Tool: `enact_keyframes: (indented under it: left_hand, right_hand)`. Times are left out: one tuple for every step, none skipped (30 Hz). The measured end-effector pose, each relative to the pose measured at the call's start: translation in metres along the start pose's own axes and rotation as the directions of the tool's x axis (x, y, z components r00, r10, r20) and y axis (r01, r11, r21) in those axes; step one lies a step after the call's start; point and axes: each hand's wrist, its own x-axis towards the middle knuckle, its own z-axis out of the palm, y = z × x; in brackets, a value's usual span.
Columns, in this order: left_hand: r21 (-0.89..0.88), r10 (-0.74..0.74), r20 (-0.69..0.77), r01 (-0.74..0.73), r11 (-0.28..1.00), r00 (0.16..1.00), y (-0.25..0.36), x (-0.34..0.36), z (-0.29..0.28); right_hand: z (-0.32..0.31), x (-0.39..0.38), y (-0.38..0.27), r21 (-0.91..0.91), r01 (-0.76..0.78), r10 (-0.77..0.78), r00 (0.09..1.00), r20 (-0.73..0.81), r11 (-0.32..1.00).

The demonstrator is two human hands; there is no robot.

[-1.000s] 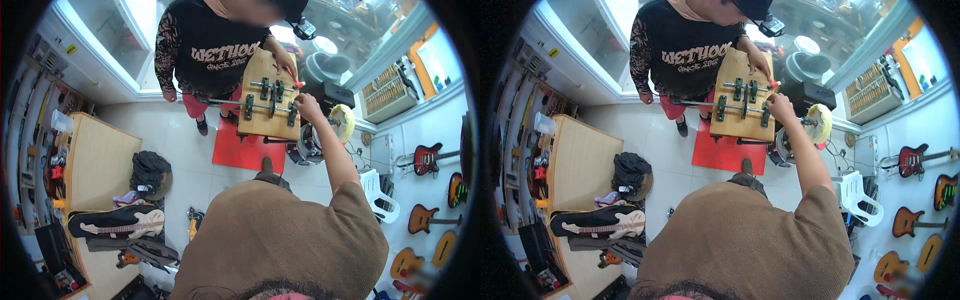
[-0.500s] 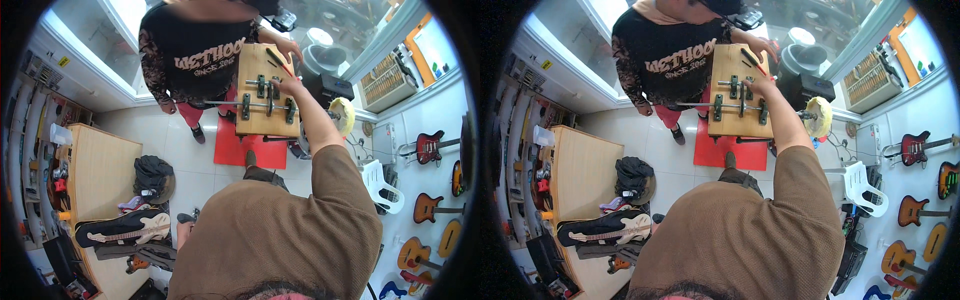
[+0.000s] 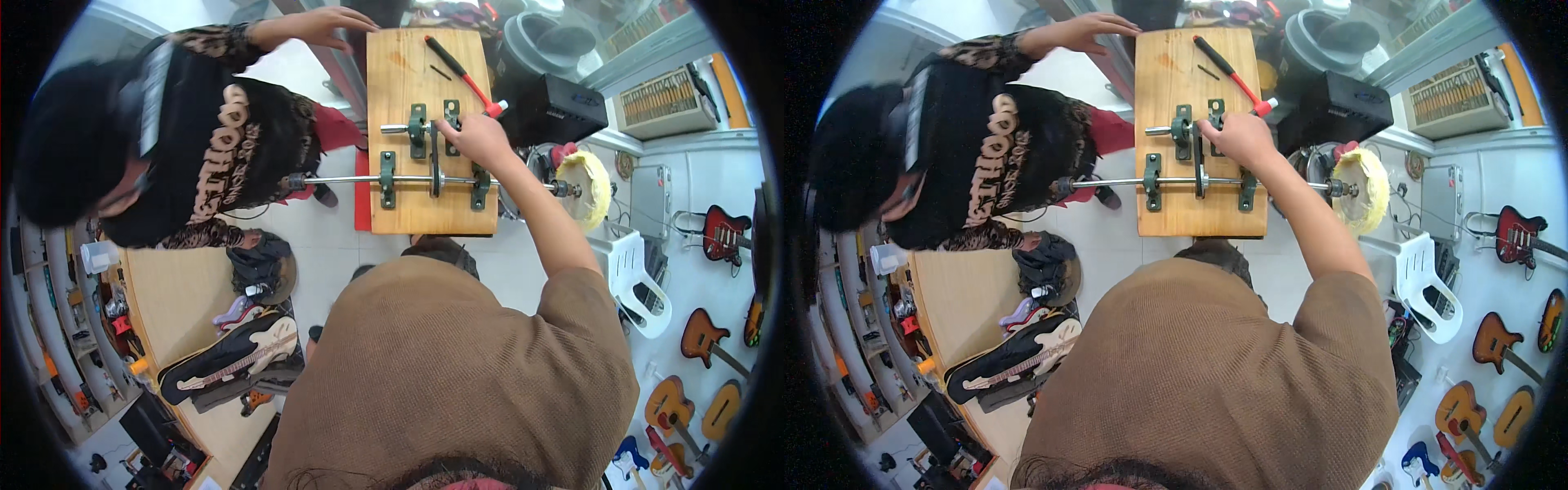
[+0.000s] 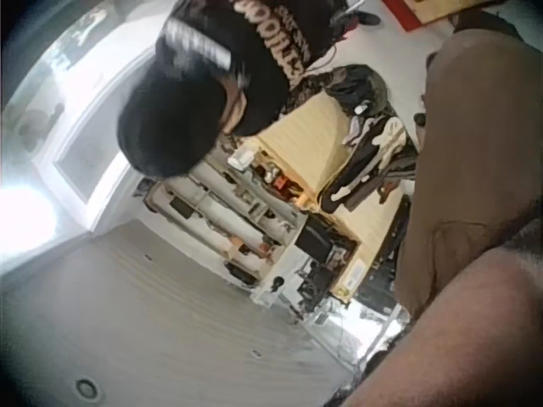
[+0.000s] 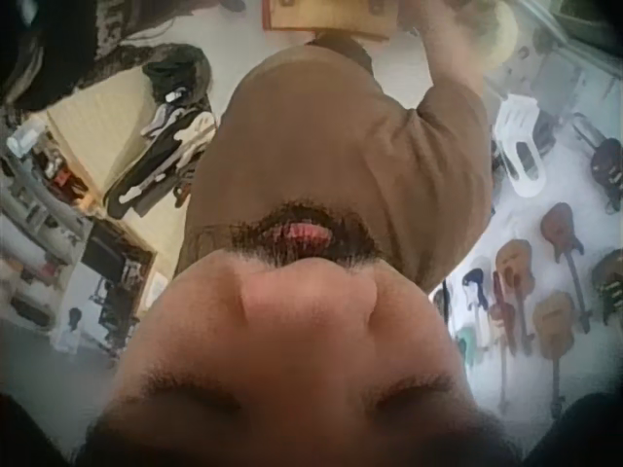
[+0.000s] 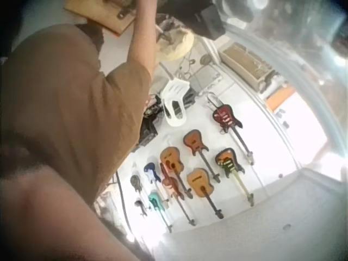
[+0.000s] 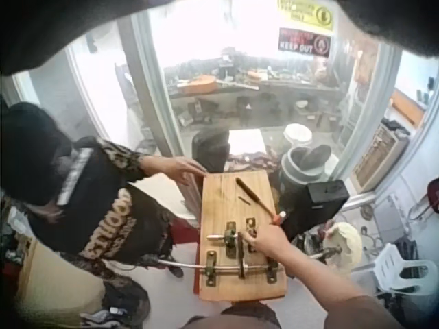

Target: The person holds a power drill and uses it to drill holes into a wooden board mounted with clamps on a workbench, while another person assists by steadying the board.

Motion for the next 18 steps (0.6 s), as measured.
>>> enact_keyframes:
  left_hand:
    - [0.019,0.002,0.001,-0.002,1.0,1.0,0.009,0.002,-0.002]
    - [0.036,0.002,0.0,-0.002,0.999,1.0,0.019,0.006,-0.005]
    - [0.047,0.01,-0.004,-0.009,0.999,1.0,0.03,0.012,-0.007]
    - [0.05,0.013,-0.009,-0.013,0.999,1.0,0.04,0.016,-0.011]
    - [0.055,0.022,-0.021,-0.021,0.998,1.0,0.05,0.021,-0.013]
    - [-0.009,0.011,-0.003,-0.011,1.0,1.0,0.06,0.026,-0.015]
    - [-0.085,0.011,0.023,-0.009,0.996,1.0,0.074,0.031,-0.021]
    - [-0.193,0.016,0.103,0.004,0.981,0.995,0.096,0.039,-0.029]
    - [-0.17,0.02,0.125,0.001,0.986,0.992,0.111,0.05,-0.034]
    - [-0.149,0.032,0.096,-0.017,0.989,0.995,0.117,0.054,-0.034]
    - [-0.123,0.049,0.073,-0.04,0.992,0.996,0.119,0.062,-0.036]
    - [-0.116,0.041,0.085,-0.031,0.993,0.996,0.116,0.073,-0.038]
    - [-0.124,0.013,0.118,0.001,0.992,0.993,0.113,0.083,-0.04]
    - [-0.131,-0.011,0.147,0.03,0.991,0.989,0.11,0.092,-0.04]
    - [-0.123,-0.009,0.156,0.029,0.992,0.988,0.117,0.096,-0.041]
    - [-0.088,0.0,0.165,0.014,0.996,0.986,0.123,0.1,-0.046]
    - [-0.052,0.009,0.173,0.0,0.999,0.985,0.126,0.103,-0.049]
    - [-0.07,0.044,0.175,-0.032,0.997,0.984,0.124,0.11,-0.05]
  right_hand:
    - [-0.008,-0.013,-0.005,0.007,0.001,0.0,0.996,-0.085,1.0]
    - [-0.017,-0.023,-0.011,0.077,-0.02,0.028,0.995,-0.095,0.997]
    - [-0.024,-0.035,-0.014,0.078,-0.034,0.039,0.996,-0.075,0.996]
    - [-0.031,-0.046,-0.019,0.13,-0.006,0.022,0.993,-0.119,0.992]
    - [-0.036,-0.057,-0.024,0.178,0.026,0.004,0.986,-0.165,0.984]
    - [-0.04,-0.07,-0.03,0.18,0.023,0.005,0.989,-0.15,0.983]
    - [-0.045,-0.087,-0.037,0.161,0.114,-0.082,0.978,-0.19,0.98]
    - [-0.046,-0.106,-0.039,0.137,0.173,-0.139,0.963,-0.229,0.975]
    - [-0.041,-0.125,-0.04,0.122,0.168,-0.138,0.965,-0.225,0.978]
    - [-0.035,-0.136,-0.042,0.107,0.191,-0.165,0.963,-0.214,0.976]
    - [-0.026,-0.146,-0.042,0.108,0.18,-0.156,0.966,-0.205,0.978]
    - [-0.016,-0.156,-0.041,0.131,0.143,-0.123,0.981,-0.149,0.981]
    - [-0.008,-0.165,-0.04,0.152,0.104,-0.09,0.992,-0.093,0.983]
    - [-0.001,-0.171,-0.039,0.168,0.036,-0.03,0.999,-0.042,0.985]
    - [0.008,-0.175,-0.037,0.167,0.024,-0.018,0.999,-0.04,0.986]
    - [0.017,-0.179,-0.033,0.178,-0.007,0.013,0.999,-0.037,0.984]
    - [0.025,-0.182,-0.03,0.19,-0.037,0.044,0.998,-0.033,0.981]
    - [0.032,-0.182,-0.029,0.19,-0.047,0.054,0.998,-0.03,0.981]
